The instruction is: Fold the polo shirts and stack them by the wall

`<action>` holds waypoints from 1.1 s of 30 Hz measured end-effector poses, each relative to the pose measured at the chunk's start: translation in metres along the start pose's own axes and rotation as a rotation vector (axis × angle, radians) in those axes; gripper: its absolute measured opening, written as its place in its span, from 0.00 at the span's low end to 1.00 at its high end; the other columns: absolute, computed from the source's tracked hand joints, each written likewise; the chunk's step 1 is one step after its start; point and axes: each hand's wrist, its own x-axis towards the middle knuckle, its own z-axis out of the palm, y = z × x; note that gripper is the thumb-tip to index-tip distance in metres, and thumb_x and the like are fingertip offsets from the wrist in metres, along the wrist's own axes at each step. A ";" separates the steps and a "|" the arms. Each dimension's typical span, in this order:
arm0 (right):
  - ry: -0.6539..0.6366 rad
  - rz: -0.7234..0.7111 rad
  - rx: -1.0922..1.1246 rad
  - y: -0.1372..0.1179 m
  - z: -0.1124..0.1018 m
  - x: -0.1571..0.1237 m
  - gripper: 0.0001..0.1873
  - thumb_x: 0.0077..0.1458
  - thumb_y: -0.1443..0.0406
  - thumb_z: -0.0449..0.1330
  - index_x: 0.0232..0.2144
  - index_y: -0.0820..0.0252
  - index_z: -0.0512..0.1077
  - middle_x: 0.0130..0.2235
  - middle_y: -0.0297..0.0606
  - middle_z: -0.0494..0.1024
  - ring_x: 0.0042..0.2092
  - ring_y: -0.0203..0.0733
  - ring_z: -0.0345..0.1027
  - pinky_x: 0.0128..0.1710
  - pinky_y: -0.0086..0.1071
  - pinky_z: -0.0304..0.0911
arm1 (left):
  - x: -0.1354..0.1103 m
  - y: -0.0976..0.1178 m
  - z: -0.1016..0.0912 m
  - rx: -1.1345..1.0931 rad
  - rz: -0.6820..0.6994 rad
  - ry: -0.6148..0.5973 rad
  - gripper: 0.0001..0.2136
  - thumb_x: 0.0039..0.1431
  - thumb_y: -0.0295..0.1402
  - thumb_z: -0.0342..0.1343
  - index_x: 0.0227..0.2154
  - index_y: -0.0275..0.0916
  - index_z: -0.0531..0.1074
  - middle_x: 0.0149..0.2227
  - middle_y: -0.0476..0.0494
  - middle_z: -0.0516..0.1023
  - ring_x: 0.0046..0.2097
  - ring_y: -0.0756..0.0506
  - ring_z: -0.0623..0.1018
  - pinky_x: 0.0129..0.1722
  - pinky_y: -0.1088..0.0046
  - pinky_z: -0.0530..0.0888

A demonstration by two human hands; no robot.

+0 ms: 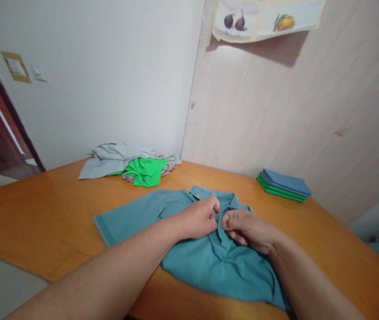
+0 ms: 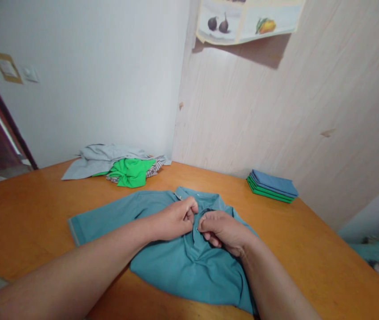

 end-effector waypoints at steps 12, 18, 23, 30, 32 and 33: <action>-0.050 0.013 -0.318 -0.007 0.013 -0.007 0.02 0.47 0.67 0.56 0.27 0.58 0.67 0.22 0.27 0.71 0.18 0.27 0.57 0.17 0.21 0.48 | 0.003 -0.002 0.000 0.329 -0.109 0.100 0.07 0.56 0.31 0.55 0.24 0.40 0.75 0.29 0.44 0.77 0.33 0.44 0.74 0.34 0.72 0.66; -0.025 0.005 -0.312 0.002 0.014 -0.004 0.04 0.52 0.63 0.57 0.28 0.57 0.65 0.22 0.27 0.70 0.19 0.28 0.58 0.18 0.23 0.48 | 0.003 -0.004 0.008 0.398 -0.161 0.099 0.06 0.54 0.33 0.57 0.26 0.42 0.78 0.31 0.42 0.78 0.33 0.43 0.75 0.33 0.70 0.69; 0.154 -0.030 -0.279 0.009 0.008 0.007 0.13 0.54 0.54 0.57 0.27 0.56 0.65 0.22 0.29 0.71 0.18 0.30 0.58 0.17 0.25 0.47 | 0.004 -0.009 0.011 0.443 -0.163 0.091 0.05 0.52 0.31 0.57 0.27 0.43 0.78 0.31 0.42 0.79 0.33 0.42 0.76 0.30 0.70 0.69; 0.453 -0.115 -0.473 0.016 0.008 0.021 0.26 0.56 0.43 0.53 0.19 0.55 0.62 0.16 0.33 0.66 0.19 0.36 0.59 0.20 0.30 0.52 | 0.005 -0.005 0.015 0.500 -0.159 0.041 0.06 0.53 0.32 0.56 0.27 0.43 0.78 0.32 0.40 0.79 0.33 0.40 0.77 0.30 0.68 0.70; 0.493 -0.183 -0.576 0.020 0.006 0.024 0.25 0.54 0.44 0.56 0.17 0.55 0.62 0.17 0.34 0.67 0.21 0.38 0.59 0.21 0.31 0.52 | 0.006 -0.004 0.015 0.501 -0.177 0.019 0.07 0.54 0.33 0.55 0.27 0.43 0.79 0.32 0.39 0.79 0.33 0.39 0.77 0.30 0.66 0.70; 0.505 -0.212 -0.617 0.022 0.004 0.025 0.24 0.53 0.45 0.58 0.17 0.55 0.63 0.17 0.34 0.67 0.21 0.38 0.59 0.22 0.32 0.51 | 0.006 -0.003 0.015 0.489 -0.189 0.011 0.08 0.54 0.33 0.55 0.27 0.43 0.79 0.32 0.39 0.80 0.33 0.38 0.78 0.30 0.66 0.70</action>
